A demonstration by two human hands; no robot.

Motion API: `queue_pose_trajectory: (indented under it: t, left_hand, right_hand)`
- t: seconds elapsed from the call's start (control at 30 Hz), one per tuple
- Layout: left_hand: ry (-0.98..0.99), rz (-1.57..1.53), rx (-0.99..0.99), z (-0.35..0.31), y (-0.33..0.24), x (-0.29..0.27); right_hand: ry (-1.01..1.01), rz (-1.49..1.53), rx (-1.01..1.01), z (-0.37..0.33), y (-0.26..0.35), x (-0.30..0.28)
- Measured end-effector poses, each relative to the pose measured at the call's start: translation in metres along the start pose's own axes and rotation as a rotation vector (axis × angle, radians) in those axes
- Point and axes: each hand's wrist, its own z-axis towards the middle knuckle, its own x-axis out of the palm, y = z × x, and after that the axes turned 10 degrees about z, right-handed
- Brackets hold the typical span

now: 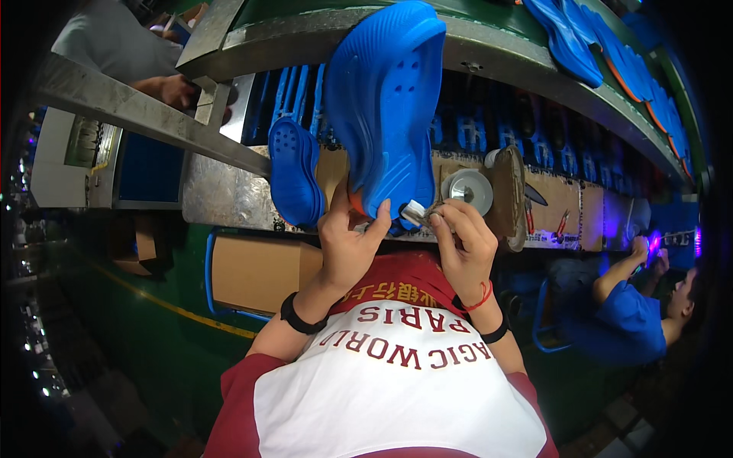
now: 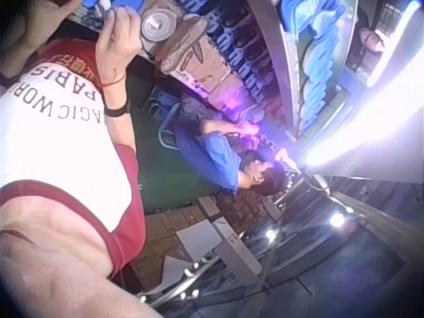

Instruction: Apply adhesive to the edges of blue shoe soles using a small brush.

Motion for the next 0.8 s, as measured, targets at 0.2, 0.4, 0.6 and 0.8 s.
queue_pose_trajectory:
  t: [0.2,0.4,0.6,0.8]
  left_hand:
    - [0.001,0.052,0.046,-0.0011,0.0053,0.0002]
    - [-0.010,0.055,0.030,-0.0008,0.0050,0.0023]
    - [0.011,0.067,0.036,-0.0007,0.0075,0.0014]
    - [-0.001,0.033,0.016,-0.0004,0.0057,0.0012]
  right_hand:
    - [-0.028,-0.071,-0.018,0.0016,-0.0038,-0.0009]
    - [-0.046,-0.085,-0.021,0.0032,-0.0060,-0.0025]
    - [-0.068,-0.088,-0.011,0.0033,-0.0042,-0.0039]
    - [-0.047,-0.078,-0.029,0.0033,-0.0027,-0.0025]
